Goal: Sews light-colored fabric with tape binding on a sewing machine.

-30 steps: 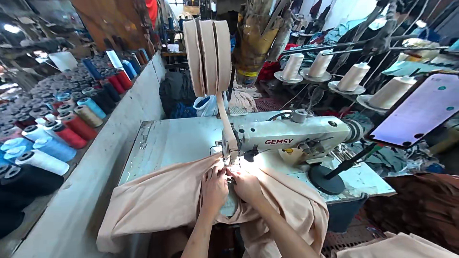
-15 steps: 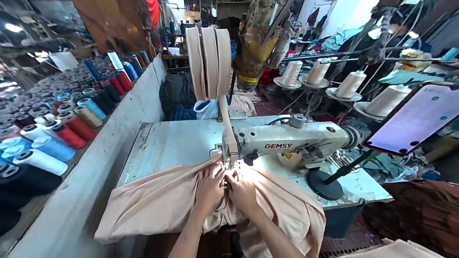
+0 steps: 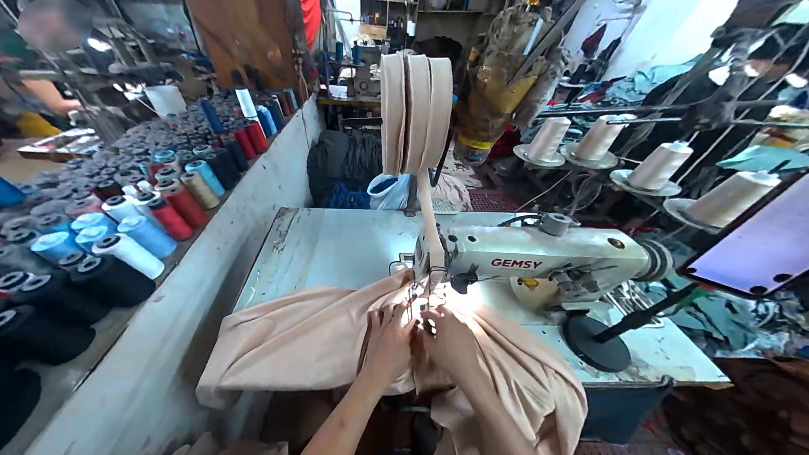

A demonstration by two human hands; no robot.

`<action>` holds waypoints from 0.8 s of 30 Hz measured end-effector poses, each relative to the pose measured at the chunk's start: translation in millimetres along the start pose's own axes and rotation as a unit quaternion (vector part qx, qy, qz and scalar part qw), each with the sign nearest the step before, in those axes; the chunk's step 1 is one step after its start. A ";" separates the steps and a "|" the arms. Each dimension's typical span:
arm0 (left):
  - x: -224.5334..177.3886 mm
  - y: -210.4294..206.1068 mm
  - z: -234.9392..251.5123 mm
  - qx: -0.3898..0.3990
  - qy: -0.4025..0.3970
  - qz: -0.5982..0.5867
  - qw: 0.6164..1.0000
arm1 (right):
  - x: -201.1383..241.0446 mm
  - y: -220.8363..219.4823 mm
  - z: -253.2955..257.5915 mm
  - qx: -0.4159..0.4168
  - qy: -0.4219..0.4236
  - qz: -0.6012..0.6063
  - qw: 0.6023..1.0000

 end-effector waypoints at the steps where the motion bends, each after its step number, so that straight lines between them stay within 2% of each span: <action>1: 1.2 -0.1 0.3 -0.008 -0.009 0.000 1.000 | 3.7 -7.6 -12.4 -0.017 -0.015 0.043 0.999; 3: 3.0 1.3 3.0 -0.005 -0.017 0.000 1.000 | 8.3 -21.6 -26.8 -0.037 -0.047 0.056 0.997; 6: 4.8 4.7 8.5 0.056 -0.013 0.008 0.998 | 8.6 -30.3 -22.8 -0.064 -0.056 -0.057 0.995; 11: 11.9 0.4 17.5 0.052 -0.038 0.016 0.998 | -1.9 -33.1 -9.1 -0.115 0.038 -0.093 0.988; 15: 14.1 4.3 17.1 0.051 -0.052 -0.009 0.997 | -10.2 -31.8 -6.4 -0.072 0.088 -0.100 0.988; 19: 17.2 2.8 21.2 0.026 -0.061 -0.026 0.997 | -19.2 -30.5 6.2 -0.065 0.131 -0.087 0.985; 22: 13.2 4.4 29.8 0.017 -0.039 -0.018 0.999 | -31.7 -33.6 26.1 -0.088 0.182 -0.059 0.978; 24: 2.6 8.2 33.9 0.013 0.009 -0.001 1.000 | -39.2 -34.4 38.0 -0.076 0.199 -0.042 0.976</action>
Point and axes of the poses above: each hand's wrist, its own z-axis towards the middle knuckle, its own y-axis out of the back of the hand, x = y × z, the point moved 3 cm from there along z, towards the middle knuckle, and after that the axes turned 12 degrees about -x, right-handed, at the moved point
